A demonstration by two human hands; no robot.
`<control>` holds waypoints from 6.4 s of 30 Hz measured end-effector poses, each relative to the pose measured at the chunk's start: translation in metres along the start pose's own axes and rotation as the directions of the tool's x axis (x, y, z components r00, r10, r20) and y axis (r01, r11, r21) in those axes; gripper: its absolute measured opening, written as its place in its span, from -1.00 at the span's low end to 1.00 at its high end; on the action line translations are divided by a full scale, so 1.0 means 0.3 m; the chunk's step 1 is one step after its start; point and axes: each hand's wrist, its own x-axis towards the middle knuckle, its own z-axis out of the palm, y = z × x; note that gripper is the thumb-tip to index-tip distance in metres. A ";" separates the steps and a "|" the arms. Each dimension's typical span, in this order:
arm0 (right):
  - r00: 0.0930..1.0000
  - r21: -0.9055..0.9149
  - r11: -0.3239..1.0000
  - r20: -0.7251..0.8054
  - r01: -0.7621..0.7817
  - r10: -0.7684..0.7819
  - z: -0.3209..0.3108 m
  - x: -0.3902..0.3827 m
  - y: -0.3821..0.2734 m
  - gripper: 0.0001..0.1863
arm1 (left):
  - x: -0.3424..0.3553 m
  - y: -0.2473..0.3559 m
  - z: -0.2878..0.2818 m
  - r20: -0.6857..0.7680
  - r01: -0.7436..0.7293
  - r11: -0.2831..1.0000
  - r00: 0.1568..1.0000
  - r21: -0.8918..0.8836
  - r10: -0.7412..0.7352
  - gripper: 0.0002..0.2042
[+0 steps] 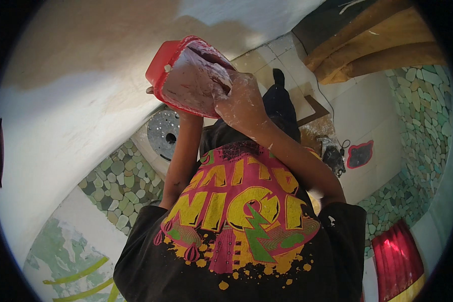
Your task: The person is applying joint compound or plaster to a wall using a putty knife and a container of the compound.
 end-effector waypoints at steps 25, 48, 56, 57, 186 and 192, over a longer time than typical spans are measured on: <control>0.937 0.950 -0.098 0.310 -0.297 0.162 -0.232 0.126 0.060 -0.63 | 0.102 0.018 0.101 0.159 -0.236 0.972 0.960 0.015 0.231 -0.30; -0.045 -0.850 0.174 -0.226 0.498 -0.973 -1.018 0.822 -0.847 -0.49 | -0.018 -0.068 0.273 0.142 0.013 0.972 0.990 -0.234 0.021 -0.49; 0.096 -0.760 0.389 -0.400 0.521 -0.911 -1.094 0.671 -0.955 -0.55 | -0.014 -0.134 0.258 0.006 0.097 0.976 0.995 -0.193 -0.098 -0.46; 0.162 -0.833 0.368 -0.331 0.414 -0.930 -1.123 0.692 -0.965 -0.56 | -0.014 -0.145 0.264 0.001 0.099 0.977 0.995 -0.190 -0.101 -0.46; 0.302 -0.847 0.133 0.034 0.515 -0.953 -1.253 0.682 -1.087 -0.57 | -0.062 -0.369 0.409 -0.005 0.055 0.950 0.998 -0.306 -0.059 -0.44; 0.335 -0.820 -0.035 0.272 0.571 -0.902 -1.054 0.593 -0.918 -0.56 | -0.096 -0.365 0.401 -0.005 0.090 0.943 0.995 -0.321 -0.097 -0.38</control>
